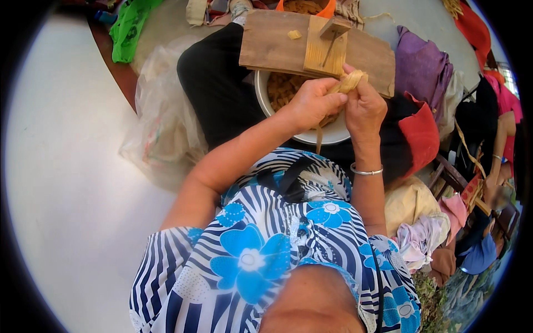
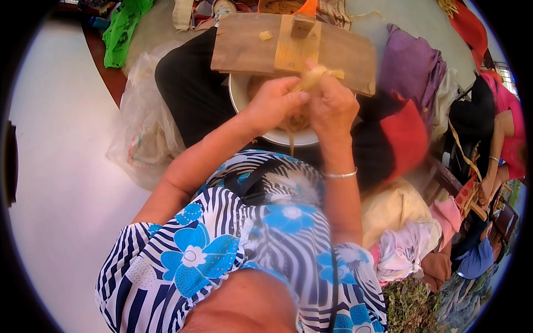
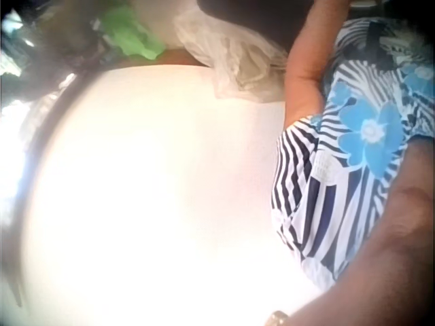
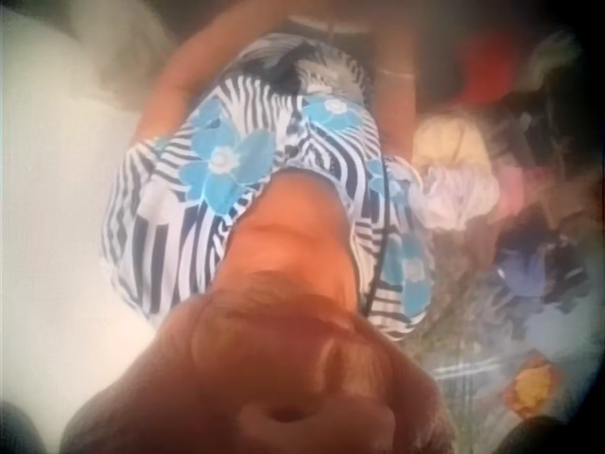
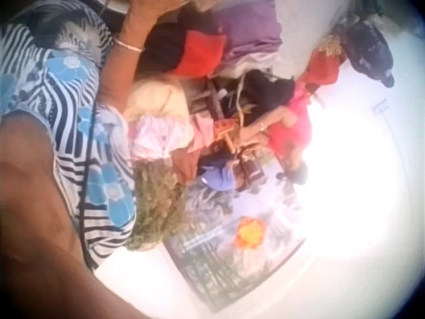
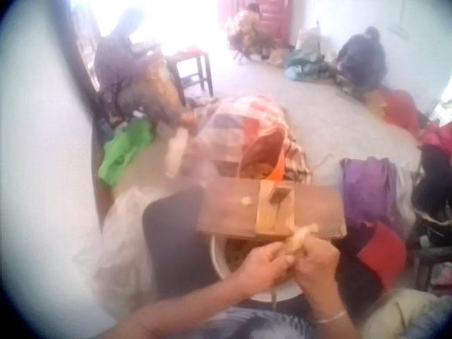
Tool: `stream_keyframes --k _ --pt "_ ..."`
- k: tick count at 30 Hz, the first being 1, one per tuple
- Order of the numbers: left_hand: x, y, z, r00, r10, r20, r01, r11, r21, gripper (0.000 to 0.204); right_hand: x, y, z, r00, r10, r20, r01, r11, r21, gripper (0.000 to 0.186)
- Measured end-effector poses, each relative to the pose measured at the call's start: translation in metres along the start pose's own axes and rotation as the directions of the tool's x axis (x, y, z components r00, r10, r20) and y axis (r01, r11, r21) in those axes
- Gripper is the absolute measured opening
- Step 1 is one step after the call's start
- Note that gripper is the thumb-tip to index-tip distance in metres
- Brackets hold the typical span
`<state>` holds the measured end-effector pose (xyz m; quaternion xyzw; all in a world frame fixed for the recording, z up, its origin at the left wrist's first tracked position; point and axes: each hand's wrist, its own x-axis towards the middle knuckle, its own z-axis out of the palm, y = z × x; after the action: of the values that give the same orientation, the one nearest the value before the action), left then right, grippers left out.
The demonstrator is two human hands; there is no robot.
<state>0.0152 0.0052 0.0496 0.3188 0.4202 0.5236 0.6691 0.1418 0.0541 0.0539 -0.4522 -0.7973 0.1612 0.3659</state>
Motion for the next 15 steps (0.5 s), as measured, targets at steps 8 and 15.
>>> stream_keyframes --k 8,15 --pt "-0.008 -0.007 -0.016 0.89 0.393 0.231 -0.279 0.069 0.958 0.025 -0.033 0.032 0.007 0.848 0.304 0.434 -0.501 0.726 0.471 0.016" --pt "-0.011 -0.033 -0.012 0.793 0.591 0.145 -0.465 0.435 0.771 0.03 -0.049 0.026 0.01 0.569 0.218 0.793 -0.733 -0.302 0.609 0.028"
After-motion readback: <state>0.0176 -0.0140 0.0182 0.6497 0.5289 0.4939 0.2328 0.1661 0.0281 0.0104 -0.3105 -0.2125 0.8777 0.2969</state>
